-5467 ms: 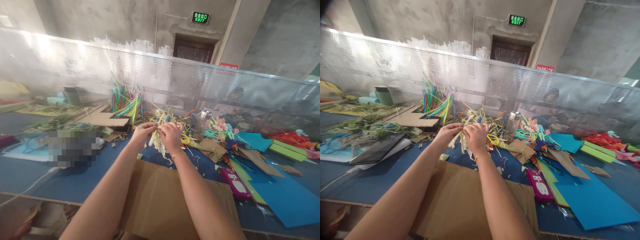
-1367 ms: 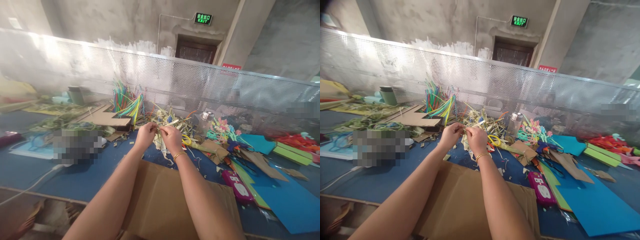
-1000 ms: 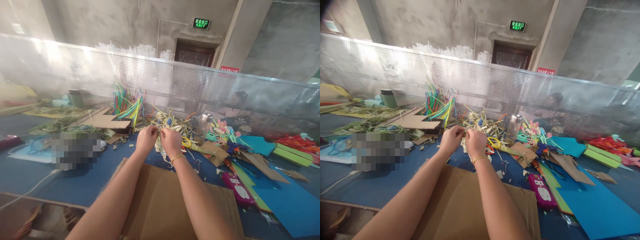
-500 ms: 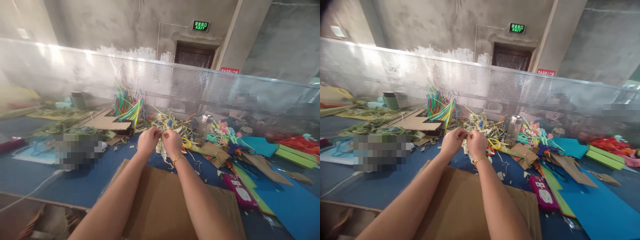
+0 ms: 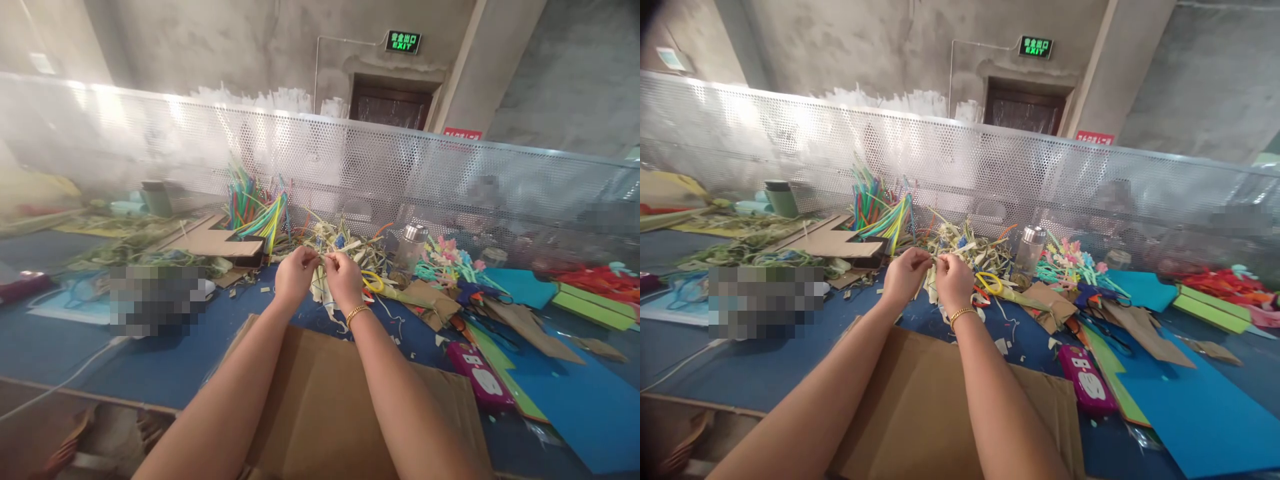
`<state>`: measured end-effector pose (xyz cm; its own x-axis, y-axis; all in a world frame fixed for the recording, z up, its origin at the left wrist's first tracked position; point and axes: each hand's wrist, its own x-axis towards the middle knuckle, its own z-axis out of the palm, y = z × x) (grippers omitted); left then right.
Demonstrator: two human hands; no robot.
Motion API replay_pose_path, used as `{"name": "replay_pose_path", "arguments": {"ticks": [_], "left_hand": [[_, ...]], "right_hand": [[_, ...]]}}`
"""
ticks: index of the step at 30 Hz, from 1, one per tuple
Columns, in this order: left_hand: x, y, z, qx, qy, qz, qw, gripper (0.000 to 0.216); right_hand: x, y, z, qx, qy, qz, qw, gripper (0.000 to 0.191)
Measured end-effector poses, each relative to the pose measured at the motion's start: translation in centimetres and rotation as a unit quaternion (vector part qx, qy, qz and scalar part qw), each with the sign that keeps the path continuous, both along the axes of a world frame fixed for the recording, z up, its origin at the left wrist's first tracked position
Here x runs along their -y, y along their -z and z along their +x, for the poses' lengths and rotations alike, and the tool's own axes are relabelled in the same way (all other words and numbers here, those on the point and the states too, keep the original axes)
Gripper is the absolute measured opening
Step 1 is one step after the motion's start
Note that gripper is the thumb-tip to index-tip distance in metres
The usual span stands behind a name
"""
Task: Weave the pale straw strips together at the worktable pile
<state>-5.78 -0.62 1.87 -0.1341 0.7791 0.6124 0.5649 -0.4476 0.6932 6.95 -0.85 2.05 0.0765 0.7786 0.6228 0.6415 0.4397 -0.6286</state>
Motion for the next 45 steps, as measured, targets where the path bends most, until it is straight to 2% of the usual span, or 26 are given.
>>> {"name": "replay_pose_path", "arguments": {"ticks": [3, 10, 17, 23, 29, 36, 39, 42, 45], "left_hand": [[-0.2, 0.2, -0.1, 0.011, -0.016, -0.014, 1.000, 0.013], [0.5, -0.4, 0.3, -0.071, 0.018, -0.014, 0.997, 0.009], [-0.2, -0.1, -0.6, -0.012, -0.045, -0.044, 0.998, 0.015], [-0.2, 0.0, -0.5, -0.040, 0.013, -0.023, 0.999, 0.014], [-0.5, 0.3, -0.6, -0.013, 0.007, 0.000, 1.000, 0.015], [0.3, -0.2, -0.1, -0.084, 0.041, 0.004, 0.996, 0.011], [0.3, -0.3, -0.1, -0.089, 0.038, 0.001, 0.995, 0.011], [0.0, -0.2, -0.5, -0.076, 0.029, 0.001, 0.997, 0.012], [-0.4, 0.0, -0.8, -0.069, 0.037, 0.001, 0.997, 0.014]], "right_hand": [[-0.3, 0.3, 0.0, -0.018, 0.001, -0.012, 1.000, 0.015], [-0.6, 0.8, 0.0, -0.053, -0.005, -0.017, 0.998, 0.013], [-0.2, 0.5, -0.3, -0.037, -0.044, 0.059, 0.997, 0.009], [-0.4, 0.4, 0.2, -0.028, -0.027, 0.061, 0.997, 0.008], [0.1, 0.2, 0.1, 0.003, -0.003, 0.046, 0.999, 0.015], [0.1, 0.6, 0.0, 0.010, 0.025, 0.056, 0.998, 0.011], [0.1, 0.4, 0.1, 0.003, 0.014, 0.053, 0.998, 0.014], [0.8, -0.6, 0.6, 0.046, 0.002, 0.082, 0.996, 0.021], [1.7, -1.9, 1.6, 0.139, 0.050, 0.119, 0.982, 0.019]]}}
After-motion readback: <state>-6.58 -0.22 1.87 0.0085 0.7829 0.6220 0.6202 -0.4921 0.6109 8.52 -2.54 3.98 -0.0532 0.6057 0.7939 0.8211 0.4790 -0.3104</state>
